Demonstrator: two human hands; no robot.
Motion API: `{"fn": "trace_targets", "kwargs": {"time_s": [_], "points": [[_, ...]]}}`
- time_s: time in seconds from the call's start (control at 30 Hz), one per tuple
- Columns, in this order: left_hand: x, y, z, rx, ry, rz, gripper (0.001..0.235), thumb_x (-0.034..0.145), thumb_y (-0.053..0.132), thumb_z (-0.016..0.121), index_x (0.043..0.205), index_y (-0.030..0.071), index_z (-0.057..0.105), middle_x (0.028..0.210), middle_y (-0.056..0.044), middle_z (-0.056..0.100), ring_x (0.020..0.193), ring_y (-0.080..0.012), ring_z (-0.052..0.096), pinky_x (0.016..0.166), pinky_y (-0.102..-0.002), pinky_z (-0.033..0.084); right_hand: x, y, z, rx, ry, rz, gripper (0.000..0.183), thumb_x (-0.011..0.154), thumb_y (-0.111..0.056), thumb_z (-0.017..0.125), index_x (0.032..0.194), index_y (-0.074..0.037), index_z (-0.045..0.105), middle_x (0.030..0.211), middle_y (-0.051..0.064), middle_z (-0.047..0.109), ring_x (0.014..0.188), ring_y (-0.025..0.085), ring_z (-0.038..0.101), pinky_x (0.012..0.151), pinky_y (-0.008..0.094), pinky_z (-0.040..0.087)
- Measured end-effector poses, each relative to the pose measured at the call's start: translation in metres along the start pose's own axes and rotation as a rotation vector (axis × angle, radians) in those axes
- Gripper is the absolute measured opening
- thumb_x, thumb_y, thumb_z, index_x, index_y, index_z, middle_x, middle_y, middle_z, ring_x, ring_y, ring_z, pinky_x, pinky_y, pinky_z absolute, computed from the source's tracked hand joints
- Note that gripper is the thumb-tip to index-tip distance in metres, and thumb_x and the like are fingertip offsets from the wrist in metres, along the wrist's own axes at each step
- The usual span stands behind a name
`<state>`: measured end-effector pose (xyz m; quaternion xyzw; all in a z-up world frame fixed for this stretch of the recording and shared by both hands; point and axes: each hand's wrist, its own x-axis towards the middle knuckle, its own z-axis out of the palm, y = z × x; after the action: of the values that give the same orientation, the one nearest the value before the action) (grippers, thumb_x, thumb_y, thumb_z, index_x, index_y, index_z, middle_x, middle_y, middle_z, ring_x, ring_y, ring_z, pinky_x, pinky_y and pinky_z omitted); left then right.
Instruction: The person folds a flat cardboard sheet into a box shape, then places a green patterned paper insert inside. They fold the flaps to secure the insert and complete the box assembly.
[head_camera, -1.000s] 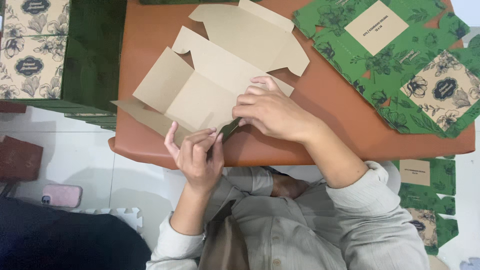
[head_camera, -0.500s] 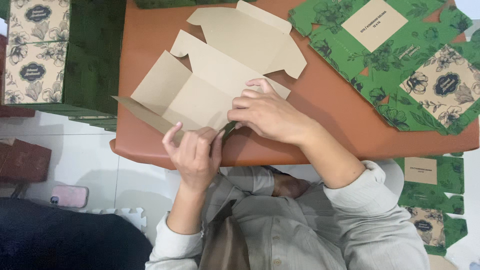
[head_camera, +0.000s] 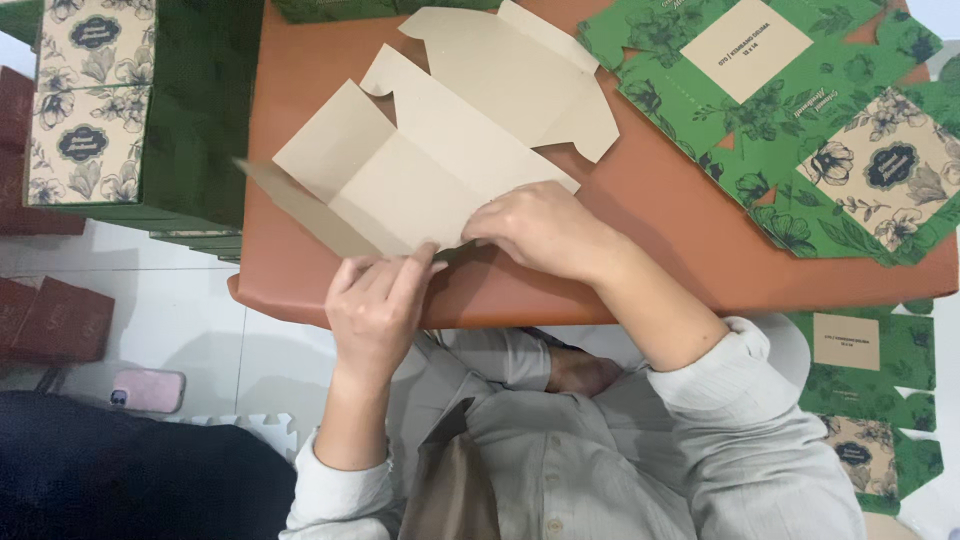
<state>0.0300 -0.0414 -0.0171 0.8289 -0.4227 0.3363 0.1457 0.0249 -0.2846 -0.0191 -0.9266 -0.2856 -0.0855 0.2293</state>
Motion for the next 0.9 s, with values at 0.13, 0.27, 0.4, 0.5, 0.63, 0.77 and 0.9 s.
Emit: {"fn": "trace_targets", "kwargs": {"time_s": [0.13, 0.27, 0.4, 0.5, 0.63, 0.77, 0.9], "points": [[0.005, -0.005, -0.006, 0.019, -0.010, 0.036, 0.009, 0.096, 0.017, 0.073, 0.102, 0.011, 0.072, 0.069, -0.001, 0.064, 0.062, -0.0139, 0.066, 0.074, -0.027, 0.054, 0.003, -0.003, -0.006, -0.064, -0.009, 0.039, 0.012, 0.095, -0.020, 0.064, 0.096, -0.027, 0.074, 0.091, -0.006, 0.077, 0.088, 0.020, 0.074, 0.076, 0.037, 0.057], [0.005, -0.011, -0.009, 0.049, -0.003, 0.077, 0.006, 0.098, 0.019, 0.071, 0.102, 0.014, 0.071, 0.072, 0.002, 0.064, 0.062, -0.0114, 0.066, 0.073, -0.024, 0.054, 0.005, -0.004, -0.006, -0.049, -0.014, 0.048, 0.016, 0.094, -0.019, 0.065, 0.099, -0.030, 0.075, 0.089, -0.007, 0.078, 0.083, 0.020, 0.075, 0.071, 0.037, 0.059], [0.009, -0.015, -0.019, 0.076, -0.068, 0.091, 0.005, 0.099, 0.019, 0.069, 0.102, 0.014, 0.069, 0.068, 0.005, 0.061, 0.060, -0.0071, 0.064, 0.071, -0.021, 0.054, 0.011, -0.006, -0.003, -0.087, -0.031, 0.012, 0.013, 0.094, -0.022, 0.064, 0.100, -0.029, 0.073, 0.092, -0.008, 0.078, 0.084, 0.021, 0.075, 0.070, 0.039, 0.059], [0.003, -0.014, -0.020, 0.046, -0.142, 0.046, 0.004, 0.099, 0.019, 0.068, 0.101, 0.015, 0.068, 0.067, 0.003, 0.062, 0.063, -0.0100, 0.067, 0.071, -0.024, 0.054, 0.018, -0.011, -0.012, -0.139, -0.153, 0.024, 0.010, 0.093, -0.022, 0.064, 0.095, -0.028, 0.072, 0.092, -0.007, 0.078, 0.083, 0.027, 0.075, 0.070, 0.045, 0.060], [-0.003, -0.018, -0.015, -0.096, -0.190, -0.034, 0.012, 0.097, 0.023, 0.071, 0.103, 0.013, 0.068, 0.072, 0.001, 0.066, 0.069, -0.0136, 0.070, 0.070, -0.027, 0.056, 0.022, -0.011, -0.022, -0.108, -0.233, 0.043, 0.008, 0.092, -0.023, 0.067, 0.095, -0.026, 0.073, 0.090, -0.003, 0.079, 0.082, 0.030, 0.075, 0.070, 0.047, 0.060], [0.004, -0.019, -0.017, -0.175, -0.242, -0.077, 0.010, 0.097, 0.018, 0.070, 0.102, 0.011, 0.068, 0.073, -0.003, 0.071, 0.068, -0.0184, 0.073, 0.066, -0.030, 0.056, 0.024, -0.012, -0.026, -0.061, -0.289, 0.086, 0.007, 0.093, -0.023, 0.065, 0.090, -0.025, 0.071, 0.088, -0.002, 0.079, 0.081, 0.033, 0.075, 0.071, 0.048, 0.060], [0.007, -0.013, -0.019, -0.121, -0.211, 0.003, 0.010, 0.100, 0.024, 0.066, 0.101, 0.015, 0.066, 0.066, 0.000, 0.063, 0.061, -0.0137, 0.067, 0.063, -0.026, 0.055, 0.027, -0.017, -0.029, -0.097, -0.299, 0.079, 0.008, 0.092, -0.021, 0.066, 0.089, -0.026, 0.070, 0.089, -0.003, 0.079, 0.080, 0.033, 0.075, 0.070, 0.048, 0.060]]}}
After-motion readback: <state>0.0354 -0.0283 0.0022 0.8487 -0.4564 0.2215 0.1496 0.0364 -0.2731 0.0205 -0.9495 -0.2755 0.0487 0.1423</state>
